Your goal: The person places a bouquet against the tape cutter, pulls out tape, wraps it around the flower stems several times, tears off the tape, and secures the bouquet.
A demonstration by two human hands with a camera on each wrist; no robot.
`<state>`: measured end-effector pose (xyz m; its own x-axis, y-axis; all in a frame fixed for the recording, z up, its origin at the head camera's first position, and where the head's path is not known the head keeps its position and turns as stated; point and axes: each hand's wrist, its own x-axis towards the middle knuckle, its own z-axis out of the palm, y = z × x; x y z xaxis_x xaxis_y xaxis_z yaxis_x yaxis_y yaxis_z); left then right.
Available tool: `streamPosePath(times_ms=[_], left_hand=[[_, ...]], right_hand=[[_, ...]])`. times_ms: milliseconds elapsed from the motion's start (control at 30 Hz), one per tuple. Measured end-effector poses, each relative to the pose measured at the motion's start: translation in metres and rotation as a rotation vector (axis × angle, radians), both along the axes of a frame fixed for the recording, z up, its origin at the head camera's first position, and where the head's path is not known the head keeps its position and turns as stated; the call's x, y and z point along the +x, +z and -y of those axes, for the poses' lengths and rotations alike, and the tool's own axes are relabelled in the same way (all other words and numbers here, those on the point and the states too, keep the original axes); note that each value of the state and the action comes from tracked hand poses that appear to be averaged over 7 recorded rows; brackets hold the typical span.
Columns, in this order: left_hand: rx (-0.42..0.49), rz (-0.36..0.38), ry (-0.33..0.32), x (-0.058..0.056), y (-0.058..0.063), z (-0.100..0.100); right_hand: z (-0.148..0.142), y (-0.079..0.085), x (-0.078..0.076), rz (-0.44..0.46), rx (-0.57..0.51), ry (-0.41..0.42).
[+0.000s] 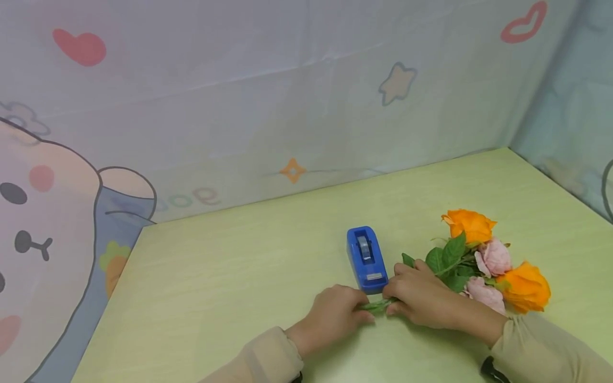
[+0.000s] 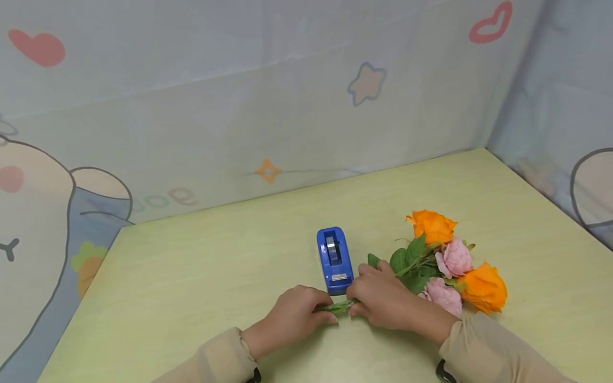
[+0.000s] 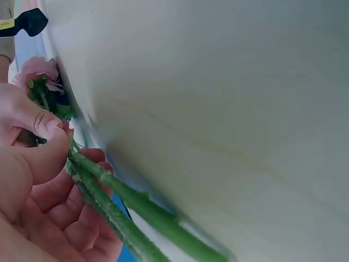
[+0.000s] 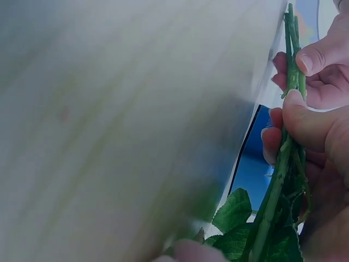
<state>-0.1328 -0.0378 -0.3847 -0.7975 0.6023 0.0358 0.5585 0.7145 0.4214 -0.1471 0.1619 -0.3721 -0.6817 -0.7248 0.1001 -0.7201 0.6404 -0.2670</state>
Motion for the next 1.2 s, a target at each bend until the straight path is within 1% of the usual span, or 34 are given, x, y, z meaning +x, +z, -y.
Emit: streamPosePath(times_ms=[200,300,433,567,633,867,1000,1067,1200], left_hand=[[-0.062,0.052,-0.018,0.001,0.004,-0.002],[-0.094,0.055,-0.028,0.002,0.006,-0.003],[-0.125,0.038,-0.046,0.003,0.007,-0.004],[-0.146,0.016,-0.068,0.004,0.007,-0.004],[-0.155,0.008,-0.078,0.004,0.006,-0.004],[-0.17,-0.019,-0.12,0.006,0.008,-0.003],[-0.17,-0.042,-0.121,0.008,0.01,-0.003],[-0.158,-0.044,-0.116,0.008,0.011,-0.003],[-0.098,-0.058,-0.113,0.007,0.01,-0.001]], right_hand=[[0.0,0.001,0.001,-0.019,0.019,0.001],[0.001,0.002,0.002,-0.041,0.039,0.004],[0.001,0.002,0.004,-0.103,0.062,0.022],[0.001,0.001,0.006,-0.198,0.087,0.036],[0.002,0.0,0.007,-0.228,0.095,0.037],[0.002,-0.002,0.01,-0.279,0.12,0.057],[0.002,-0.003,0.01,-0.299,0.134,0.068],[0.002,-0.003,0.01,-0.304,0.135,0.068],[0.002,-0.003,0.01,-0.304,0.123,0.069]])
